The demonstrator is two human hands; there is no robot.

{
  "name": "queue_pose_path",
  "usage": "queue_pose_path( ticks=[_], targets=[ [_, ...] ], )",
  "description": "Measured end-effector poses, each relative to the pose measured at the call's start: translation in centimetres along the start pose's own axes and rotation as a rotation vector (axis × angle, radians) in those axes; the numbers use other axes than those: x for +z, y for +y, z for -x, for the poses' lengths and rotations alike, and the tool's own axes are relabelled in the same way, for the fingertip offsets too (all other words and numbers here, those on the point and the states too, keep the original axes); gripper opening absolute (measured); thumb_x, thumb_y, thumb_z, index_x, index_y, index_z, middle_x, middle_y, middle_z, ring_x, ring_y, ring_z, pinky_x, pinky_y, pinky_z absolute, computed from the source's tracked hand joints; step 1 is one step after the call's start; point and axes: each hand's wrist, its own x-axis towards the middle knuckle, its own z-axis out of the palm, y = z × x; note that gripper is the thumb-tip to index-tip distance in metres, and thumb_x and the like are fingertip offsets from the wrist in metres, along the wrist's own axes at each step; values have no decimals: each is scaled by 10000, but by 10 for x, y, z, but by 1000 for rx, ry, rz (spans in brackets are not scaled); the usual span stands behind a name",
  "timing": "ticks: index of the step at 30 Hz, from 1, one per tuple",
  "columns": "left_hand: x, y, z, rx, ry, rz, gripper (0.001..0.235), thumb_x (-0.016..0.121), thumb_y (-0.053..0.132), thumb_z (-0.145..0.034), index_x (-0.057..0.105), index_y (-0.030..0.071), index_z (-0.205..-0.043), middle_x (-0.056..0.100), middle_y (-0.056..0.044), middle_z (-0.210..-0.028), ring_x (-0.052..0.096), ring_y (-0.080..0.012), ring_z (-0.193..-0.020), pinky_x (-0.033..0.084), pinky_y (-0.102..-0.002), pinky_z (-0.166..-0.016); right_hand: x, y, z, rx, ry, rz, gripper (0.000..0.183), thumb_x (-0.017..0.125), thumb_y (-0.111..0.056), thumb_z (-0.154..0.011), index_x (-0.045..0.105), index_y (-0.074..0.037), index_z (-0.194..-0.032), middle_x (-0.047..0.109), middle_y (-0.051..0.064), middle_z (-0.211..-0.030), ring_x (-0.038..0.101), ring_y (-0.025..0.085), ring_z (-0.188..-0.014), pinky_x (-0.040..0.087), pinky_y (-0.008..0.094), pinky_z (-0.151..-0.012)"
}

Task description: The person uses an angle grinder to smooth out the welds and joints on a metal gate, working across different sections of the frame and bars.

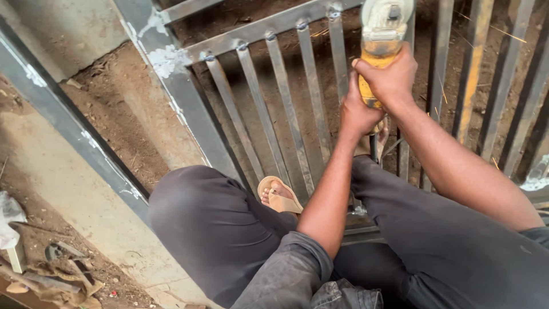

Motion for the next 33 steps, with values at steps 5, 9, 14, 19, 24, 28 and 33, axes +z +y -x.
queue_pose_path(
  ticks=[5,9,14,19,24,28,33],
  targets=[
    [-6,-1,-3,51,-42,5,1122,863,259,-640,268,193,-1589,746,-219,-1138,738,-396,-1062,602,-471,-895,-2,-8,7,50,12,-180,554,924,-250,-812,624,24,-1190,768,122,-1120,763,201,-1000,612,332,-891],
    [-11,7,4,47,-34,-43,1120,851,241,-640,256,200,-1588,742,-224,-1133,732,-409,-1045,595,-483,-891,-9,-15,11,57,-61,-156,538,906,-220,-829,611,25,-1207,753,112,-1121,751,187,-1000,610,330,-887],
    [-15,32,14,-104,-3,-154,1112,806,318,-680,208,205,-1611,758,-230,-1027,747,-424,-928,600,-497,-863,-10,-17,1,186,-269,-231,510,862,-203,-825,614,-12,-1228,737,75,-1122,752,148,-981,634,305,-883],
    [-23,55,38,-178,-16,-235,1124,780,375,-696,164,165,-1611,747,-259,-962,738,-444,-895,600,-513,-844,-18,-23,16,193,-368,-336,478,852,-170,-830,638,-24,-1231,736,63,-1127,730,142,-981,611,306,-862],
    [-27,65,26,-157,-64,-257,1127,802,375,-672,182,112,-1576,732,-281,-1018,734,-453,-924,595,-511,-855,-22,-29,6,267,-358,-442,464,853,-175,-818,639,-53,-1210,737,41,-1077,721,131,-924,598,295,-813],
    [-21,66,34,-98,-12,-273,1111,821,400,-683,214,61,-1549,714,-304,-1065,721,-475,-934,583,-532,-840,-30,-31,6,257,-399,-427,405,847,-187,-831,689,-43,-1175,747,27,-1038,714,118,-889,588,282,-789],
    [-14,65,30,-168,-72,-256,1080,819,447,-676,262,16,-1496,722,-296,-1020,733,-458,-921,602,-510,-817,-41,-32,0,301,-417,-262,389,848,-221,-852,711,-37,-1167,748,30,-1001,703,116,-844,569,277,-751]
  ],
)
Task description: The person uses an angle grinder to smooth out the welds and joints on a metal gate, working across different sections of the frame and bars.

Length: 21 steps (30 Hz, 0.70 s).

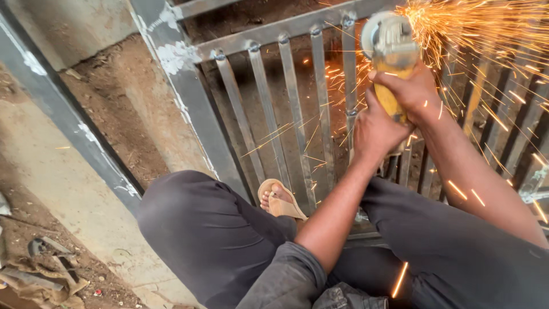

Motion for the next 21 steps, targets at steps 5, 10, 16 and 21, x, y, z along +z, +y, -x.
queue_pose_path(
  ticks=[5,10,16,21],
  targets=[
    [8,5,10,48,50,-12,1192,799,460,-669,186,-2,-1581,727,-290,-978,734,-452,-865,595,-510,-809,0,-6,10,-44,-28,-17,454,862,-212,-796,671,-64,-1181,744,-13,-1024,712,80,-892,579,251,-778],
    [17,0,-2,22,36,2,1105,818,516,-683,265,0,-1489,730,-282,-983,729,-454,-902,586,-531,-809,-5,-6,0,-13,-52,-50,421,852,-231,-831,701,-46,-1177,742,30,-1029,699,117,-876,566,281,-765],
    [12,4,8,69,36,52,1324,815,460,-641,75,-8,-1634,717,-297,-992,729,-450,-897,594,-517,-809,-7,-2,-6,-63,-15,22,428,858,-207,-822,680,-61,-1183,740,13,-1058,708,101,-905,576,268,-794],
    [7,6,4,-9,-43,17,1282,799,490,-649,104,31,-1623,729,-276,-951,742,-436,-845,612,-508,-745,-7,3,-2,-49,-38,-81,399,842,-191,-861,679,-45,-1195,722,37,-1043,686,126,-886,560,293,-760]
  ],
)
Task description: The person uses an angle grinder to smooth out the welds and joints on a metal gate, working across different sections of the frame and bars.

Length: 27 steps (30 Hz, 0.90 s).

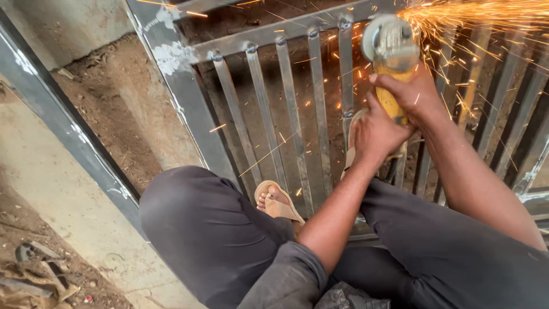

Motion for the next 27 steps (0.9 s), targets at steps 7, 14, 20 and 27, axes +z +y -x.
queue_pose_path(
  ticks=[7,14,20,27],
  targets=[
    [14,-10,-14,63,56,25,1117,797,472,-666,260,25,-1537,739,-273,-1001,748,-429,-883,610,-512,-795,-3,1,-7,22,57,71,434,850,-191,-843,667,-52,-1211,738,30,-1060,704,123,-898,578,289,-783],
    [12,-9,-5,99,85,14,1175,814,461,-646,225,3,-1554,730,-289,-1005,737,-436,-893,598,-512,-804,-5,2,0,36,61,55,453,844,-210,-831,672,-61,-1223,735,28,-1081,709,123,-913,582,287,-791],
    [5,-12,-1,-6,49,25,1205,822,495,-633,205,18,-1551,734,-274,-952,739,-432,-842,606,-504,-763,6,16,-3,-121,-27,147,507,876,-194,-829,642,-34,-1249,727,48,-1127,699,124,-974,571,290,-848],
    [6,-29,0,18,137,113,1109,836,427,-650,279,75,-1542,742,-262,-949,730,-444,-864,598,-517,-760,21,12,-3,-119,73,280,572,887,-274,-802,633,-46,-1260,736,50,-1169,704,137,-1023,569,304,-903]
  ],
)
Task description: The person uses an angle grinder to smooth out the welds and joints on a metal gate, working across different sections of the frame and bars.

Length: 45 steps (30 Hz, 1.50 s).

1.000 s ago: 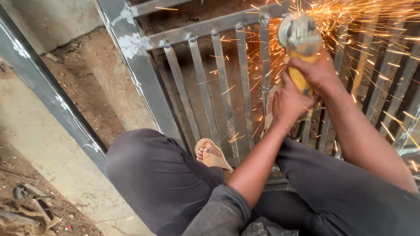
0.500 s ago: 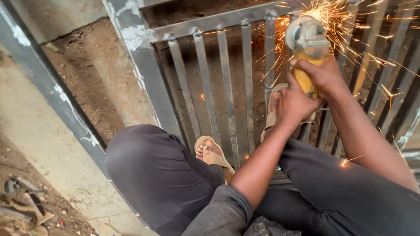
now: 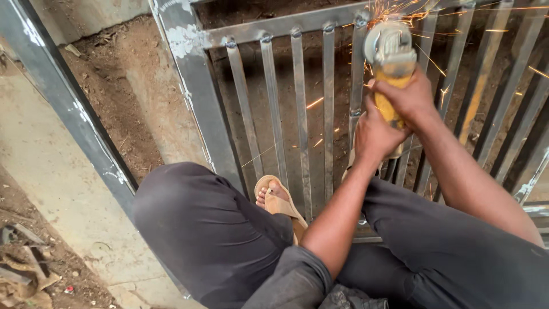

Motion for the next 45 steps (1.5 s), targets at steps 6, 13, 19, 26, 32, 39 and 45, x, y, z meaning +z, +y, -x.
queue_pose_path(
  ticks=[6,13,19,26,32,39,45],
  targets=[
    [-2,-14,10,65,177,162,1153,863,348,-657,230,121,-1593,722,-266,-1054,712,-471,-944,590,-529,-799,16,9,4,-80,-56,67,631,906,-298,-804,598,-31,-1285,728,67,-1196,706,149,-1059,561,315,-937],
    [-28,4,12,-75,77,101,1134,819,390,-667,227,168,-1610,734,-268,-990,718,-479,-904,586,-539,-781,21,-15,7,-20,-120,-3,563,876,-292,-813,639,-44,-1259,742,53,-1156,708,140,-1027,568,302,-903],
    [-29,7,3,0,75,84,1080,839,458,-661,313,38,-1505,735,-281,-978,735,-455,-911,597,-522,-796,18,-28,1,74,-155,-103,511,851,-301,-850,644,-50,-1244,732,51,-1110,702,139,-950,576,305,-827],
    [-23,14,3,-75,26,59,1074,828,535,-624,348,-22,-1409,732,-292,-955,741,-442,-870,604,-516,-758,7,-37,-9,146,-251,10,496,826,-313,-875,670,-53,-1267,739,46,-1115,698,133,-935,572,312,-806],
    [-16,9,5,45,106,50,1075,822,569,-624,360,-52,-1370,735,-279,-996,748,-415,-910,601,-494,-786,1,-45,-1,144,-237,22,468,825,-285,-859,693,-70,-1253,746,35,-1094,701,129,-940,563,304,-806],
    [-12,6,0,-8,70,75,1167,815,570,-578,336,-40,-1450,737,-268,-996,744,-423,-888,597,-503,-756,3,-39,-8,69,-270,-28,459,833,-275,-887,677,-62,-1262,733,19,-1130,687,111,-970,557,285,-836],
    [-7,9,-9,-20,56,131,1197,783,600,-587,306,-16,-1496,746,-280,-986,755,-425,-885,610,-502,-749,-8,-39,-20,40,-263,127,381,841,-265,-929,693,-62,-1215,725,3,-1073,677,118,-928,551,294,-792]
  ],
)
